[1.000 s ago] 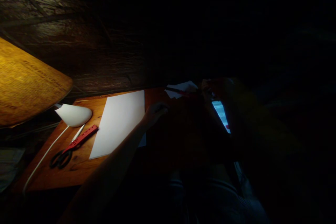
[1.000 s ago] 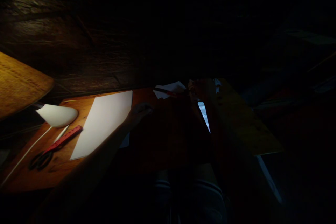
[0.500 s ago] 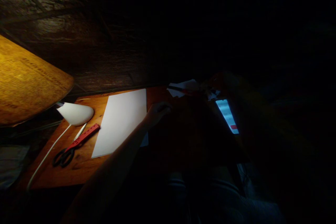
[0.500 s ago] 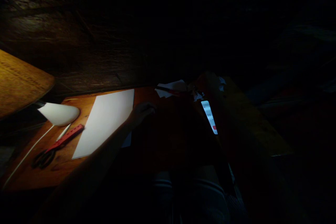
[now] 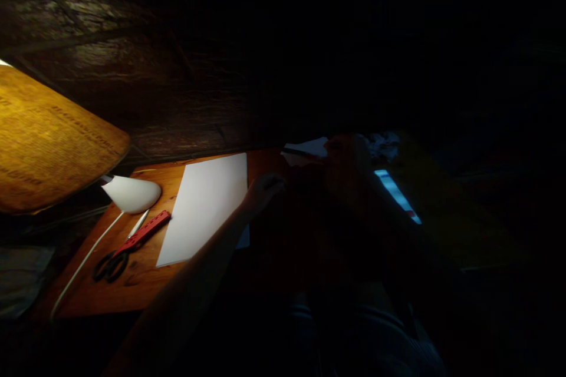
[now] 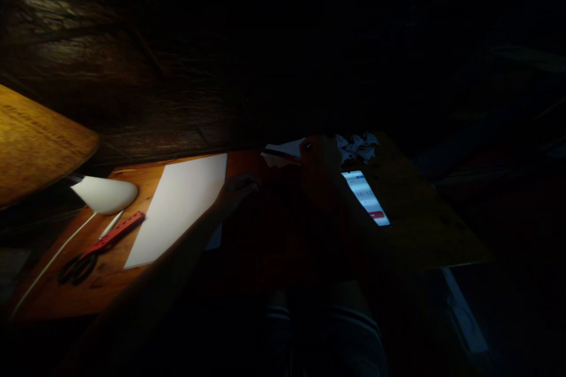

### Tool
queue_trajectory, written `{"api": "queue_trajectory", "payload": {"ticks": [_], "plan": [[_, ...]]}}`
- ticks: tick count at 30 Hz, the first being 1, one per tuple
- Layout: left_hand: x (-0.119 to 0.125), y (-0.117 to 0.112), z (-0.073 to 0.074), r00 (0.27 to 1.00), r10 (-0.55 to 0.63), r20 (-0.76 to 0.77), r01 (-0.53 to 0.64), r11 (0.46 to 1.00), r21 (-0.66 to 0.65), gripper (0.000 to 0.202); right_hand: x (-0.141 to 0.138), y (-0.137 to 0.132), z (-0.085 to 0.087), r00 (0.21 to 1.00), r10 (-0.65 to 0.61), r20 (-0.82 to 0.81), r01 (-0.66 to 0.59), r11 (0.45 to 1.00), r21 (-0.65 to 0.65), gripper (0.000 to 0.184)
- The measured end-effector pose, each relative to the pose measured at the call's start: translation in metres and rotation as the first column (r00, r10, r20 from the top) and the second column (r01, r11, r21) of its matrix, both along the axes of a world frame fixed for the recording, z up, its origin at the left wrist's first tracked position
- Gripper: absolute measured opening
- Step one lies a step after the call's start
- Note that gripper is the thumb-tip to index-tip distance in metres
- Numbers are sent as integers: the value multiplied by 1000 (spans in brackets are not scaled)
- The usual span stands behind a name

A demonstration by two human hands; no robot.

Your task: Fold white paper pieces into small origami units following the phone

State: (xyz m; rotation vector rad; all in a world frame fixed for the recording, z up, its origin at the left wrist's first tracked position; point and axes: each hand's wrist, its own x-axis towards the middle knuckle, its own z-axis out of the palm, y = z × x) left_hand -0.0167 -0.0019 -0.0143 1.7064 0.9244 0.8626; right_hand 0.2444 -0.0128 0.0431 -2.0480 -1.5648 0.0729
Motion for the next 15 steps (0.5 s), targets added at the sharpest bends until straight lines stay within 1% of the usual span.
{"api": "queue_trajectory", "payload": {"ticks": [1,2,4,6,9,11,15], "plan": [[0,0,0,1000,-4,0,4,1000,-3,8,-11,-4,-2,999,-44,-15,44,999,-8,25],[0,0,1,1000,-8,4,8,1000,-8,8,-20,-8,-4,999,-52,-17,52,999,-12,24],[1,0,0,1000,-10,19,11,1000,-21,8,-35,-16,-10,999,-24,26,24,999,-27,24],[2,0,-1,999,-6,36,7,1000,-25,7,-43,-23,-15,996,36,79,-32,999,-43,26],[3,0,-3,999,-13,48,14,1000,-18,6,-46,-28,-23,986,114,123,-111,993,-33,31],[4,0,-3,999,-13,53,14,1000,-2,7,-45,-28,-27,970,197,145,-194,980,-32,29],[5,-1,-6,999,-10,50,9,1000,18,9,-46,-26,-31,951,282,127,-277,959,-54,27]]}}
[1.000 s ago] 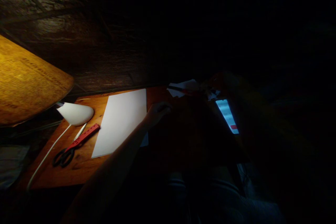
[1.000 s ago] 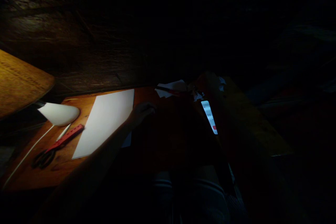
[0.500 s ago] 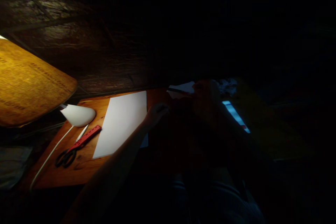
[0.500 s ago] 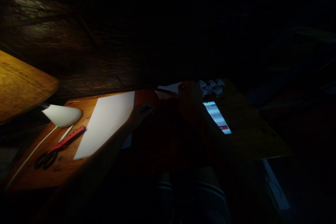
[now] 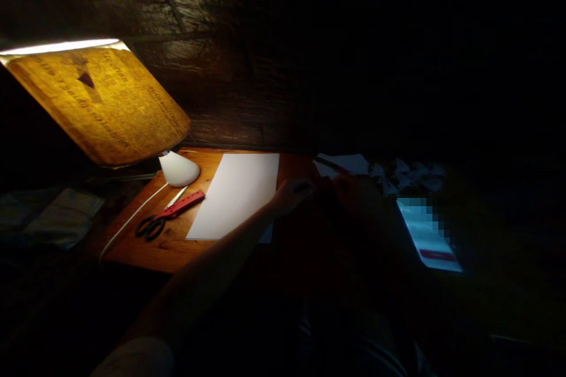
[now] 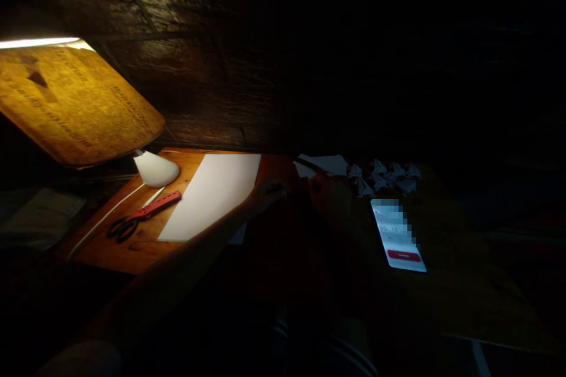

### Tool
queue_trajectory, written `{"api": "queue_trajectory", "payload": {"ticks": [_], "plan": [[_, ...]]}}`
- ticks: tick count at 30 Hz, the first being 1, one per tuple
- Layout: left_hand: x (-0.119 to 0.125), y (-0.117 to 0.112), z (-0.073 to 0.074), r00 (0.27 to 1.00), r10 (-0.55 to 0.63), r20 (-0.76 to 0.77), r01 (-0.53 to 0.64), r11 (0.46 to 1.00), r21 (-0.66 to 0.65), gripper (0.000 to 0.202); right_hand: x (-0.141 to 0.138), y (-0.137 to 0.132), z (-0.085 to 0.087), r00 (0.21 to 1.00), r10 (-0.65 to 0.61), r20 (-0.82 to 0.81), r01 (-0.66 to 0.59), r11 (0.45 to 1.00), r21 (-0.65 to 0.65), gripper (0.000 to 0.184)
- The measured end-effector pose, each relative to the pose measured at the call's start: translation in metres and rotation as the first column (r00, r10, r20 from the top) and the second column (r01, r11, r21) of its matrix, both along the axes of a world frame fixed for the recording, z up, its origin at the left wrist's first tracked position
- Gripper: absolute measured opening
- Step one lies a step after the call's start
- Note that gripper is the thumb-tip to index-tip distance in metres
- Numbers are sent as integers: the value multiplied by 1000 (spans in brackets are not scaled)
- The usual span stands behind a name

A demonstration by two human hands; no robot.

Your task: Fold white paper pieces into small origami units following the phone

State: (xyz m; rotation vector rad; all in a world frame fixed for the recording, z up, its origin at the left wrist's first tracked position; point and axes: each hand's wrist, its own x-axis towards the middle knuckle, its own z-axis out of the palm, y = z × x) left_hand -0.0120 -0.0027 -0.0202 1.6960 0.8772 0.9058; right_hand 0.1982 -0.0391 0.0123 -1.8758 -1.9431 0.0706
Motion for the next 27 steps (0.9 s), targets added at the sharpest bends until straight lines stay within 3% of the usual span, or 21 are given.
{"api": "queue_trajectory", "payload": {"ticks": [4,7,10,12,14,16,17,20,27], "plan": [[0,-1,3,999,16,-34,-14,998,58,10,-3,-2,4,998,55,33,-54,997,-55,23],[-11,2,18,993,50,-107,-29,983,183,10,-4,-3,7,997,63,48,-59,996,-69,26],[-44,9,39,953,170,-250,-52,907,418,16,-4,-3,6,997,70,37,-68,997,-47,27],[-75,14,49,874,294,-387,-57,853,519,32,-4,-3,4,996,82,22,-81,996,-37,26],[-109,20,51,750,284,-597,39,883,468,69,-5,-3,1,996,93,-2,-93,995,-19,25],[-138,25,48,624,147,-767,125,950,284,110,-5,-3,-2,994,103,-32,-103,995,10,23],[-149,27,45,583,74,-809,149,969,196,119,-5,-3,-3,993,108,-44,-107,994,22,22],[-168,31,37,541,-3,-841,162,982,101,125,-3,-2,-3,988,136,-76,-134,990,31,20],[-167,33,34,535,-18,-845,163,983,83,117,1,-4,8,986,146,-75,-148,989,-11,21]]}}
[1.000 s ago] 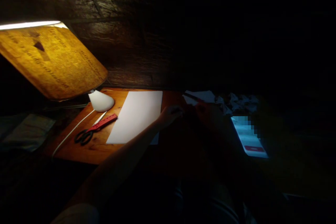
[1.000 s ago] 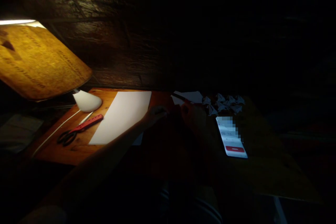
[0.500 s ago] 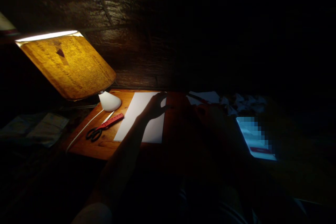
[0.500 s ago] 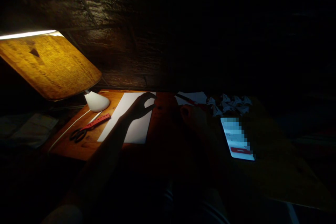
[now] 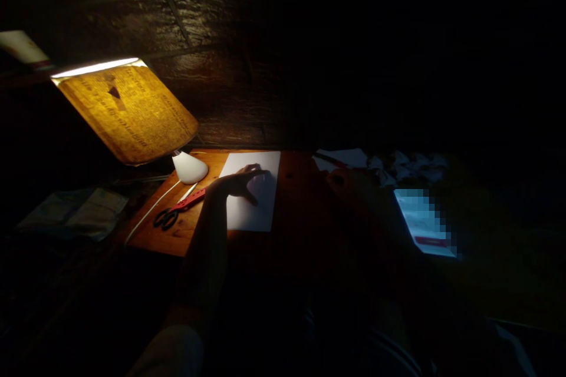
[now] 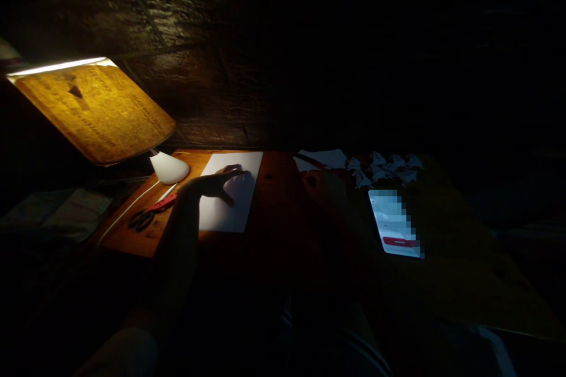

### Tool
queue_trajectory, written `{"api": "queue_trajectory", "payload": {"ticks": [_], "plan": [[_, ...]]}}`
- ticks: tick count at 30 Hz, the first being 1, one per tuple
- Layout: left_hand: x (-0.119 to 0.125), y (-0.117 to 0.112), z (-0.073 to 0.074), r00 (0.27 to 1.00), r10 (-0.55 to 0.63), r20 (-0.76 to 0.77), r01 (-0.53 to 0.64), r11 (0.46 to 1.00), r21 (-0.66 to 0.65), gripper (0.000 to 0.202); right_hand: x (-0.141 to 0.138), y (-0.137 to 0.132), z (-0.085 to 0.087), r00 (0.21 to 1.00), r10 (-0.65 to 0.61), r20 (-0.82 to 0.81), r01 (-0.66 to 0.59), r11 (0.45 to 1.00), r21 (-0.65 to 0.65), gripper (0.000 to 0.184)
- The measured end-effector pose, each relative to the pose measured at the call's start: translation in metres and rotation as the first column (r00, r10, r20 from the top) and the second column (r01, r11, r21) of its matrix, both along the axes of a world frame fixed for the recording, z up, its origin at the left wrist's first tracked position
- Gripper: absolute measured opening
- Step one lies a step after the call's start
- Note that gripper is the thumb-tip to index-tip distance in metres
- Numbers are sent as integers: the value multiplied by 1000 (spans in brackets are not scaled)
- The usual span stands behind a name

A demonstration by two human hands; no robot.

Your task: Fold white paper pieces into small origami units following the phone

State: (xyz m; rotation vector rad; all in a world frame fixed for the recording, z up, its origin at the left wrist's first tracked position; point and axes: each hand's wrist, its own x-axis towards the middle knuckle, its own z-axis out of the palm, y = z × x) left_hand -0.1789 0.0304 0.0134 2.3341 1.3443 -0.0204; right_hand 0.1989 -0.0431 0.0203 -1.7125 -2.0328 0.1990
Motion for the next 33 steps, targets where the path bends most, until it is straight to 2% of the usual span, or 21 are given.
{"api": "queue_trajectory", "payload": {"ticks": [7,16,27,33], "plan": [[0,0,2,1000,22,-4,-22,1000,-5,108,-7,-1,-1,998,41,39,-38,998,-55,21],[5,0,3,997,71,-10,-71,997,-25,104,-7,0,-5,996,78,37,-75,995,-63,24],[3,3,2,999,39,21,-39,999,4,94,-5,2,-9,994,105,16,-104,991,-82,21],[4,4,4,999,35,26,-35,999,7,89,-7,-2,-3,996,87,22,-85,992,-98,20]]}}
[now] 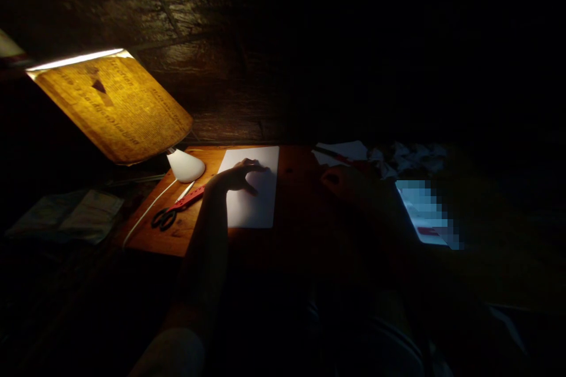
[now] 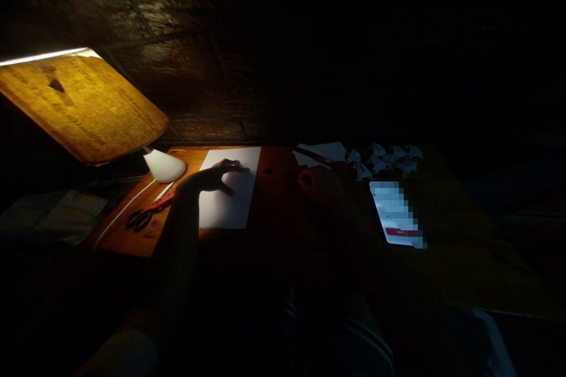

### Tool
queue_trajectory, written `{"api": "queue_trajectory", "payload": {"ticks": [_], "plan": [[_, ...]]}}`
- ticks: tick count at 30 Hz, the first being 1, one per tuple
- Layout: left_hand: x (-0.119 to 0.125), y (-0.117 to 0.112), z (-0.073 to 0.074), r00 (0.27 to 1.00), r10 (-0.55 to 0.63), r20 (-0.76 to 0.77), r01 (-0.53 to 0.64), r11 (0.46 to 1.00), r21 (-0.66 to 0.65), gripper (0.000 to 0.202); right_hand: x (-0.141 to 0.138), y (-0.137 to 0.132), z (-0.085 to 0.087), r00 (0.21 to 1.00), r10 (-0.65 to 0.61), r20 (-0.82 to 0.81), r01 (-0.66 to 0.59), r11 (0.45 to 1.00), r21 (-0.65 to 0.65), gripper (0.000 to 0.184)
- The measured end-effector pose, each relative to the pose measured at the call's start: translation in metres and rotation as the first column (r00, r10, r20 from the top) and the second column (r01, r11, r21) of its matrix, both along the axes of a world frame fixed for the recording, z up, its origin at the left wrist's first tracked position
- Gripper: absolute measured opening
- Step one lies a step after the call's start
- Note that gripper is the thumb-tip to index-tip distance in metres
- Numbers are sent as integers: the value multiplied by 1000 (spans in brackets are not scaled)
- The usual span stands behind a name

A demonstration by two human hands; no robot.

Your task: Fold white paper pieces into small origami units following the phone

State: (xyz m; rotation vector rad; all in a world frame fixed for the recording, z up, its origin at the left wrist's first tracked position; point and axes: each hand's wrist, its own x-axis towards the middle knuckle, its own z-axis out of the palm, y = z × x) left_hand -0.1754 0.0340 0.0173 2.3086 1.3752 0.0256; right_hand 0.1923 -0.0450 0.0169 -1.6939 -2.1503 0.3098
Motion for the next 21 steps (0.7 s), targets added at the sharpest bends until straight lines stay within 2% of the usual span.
{"api": "queue_trajectory", "payload": {"ticks": [6,11,13,17,21], "plan": [[-3,2,-1,1000,-12,-4,12,1000,11,84,0,-1,3,1000,15,-13,-15,1000,3,21],[1,-1,6,1000,19,-20,-19,999,-30,79,0,-2,6,1000,17,-10,-17,1000,-2,21],[5,-5,9,998,16,-66,-21,997,-74,89,1,-2,5,1000,15,-16,-15,1000,16,22],[9,-12,9,988,-26,-152,12,995,-94,125,2,0,0,999,33,-31,-32,999,27,21],[5,-8,1,984,-83,-157,77,996,-47,131,2,2,-2,999,30,-24,-29,999,29,20]]}}
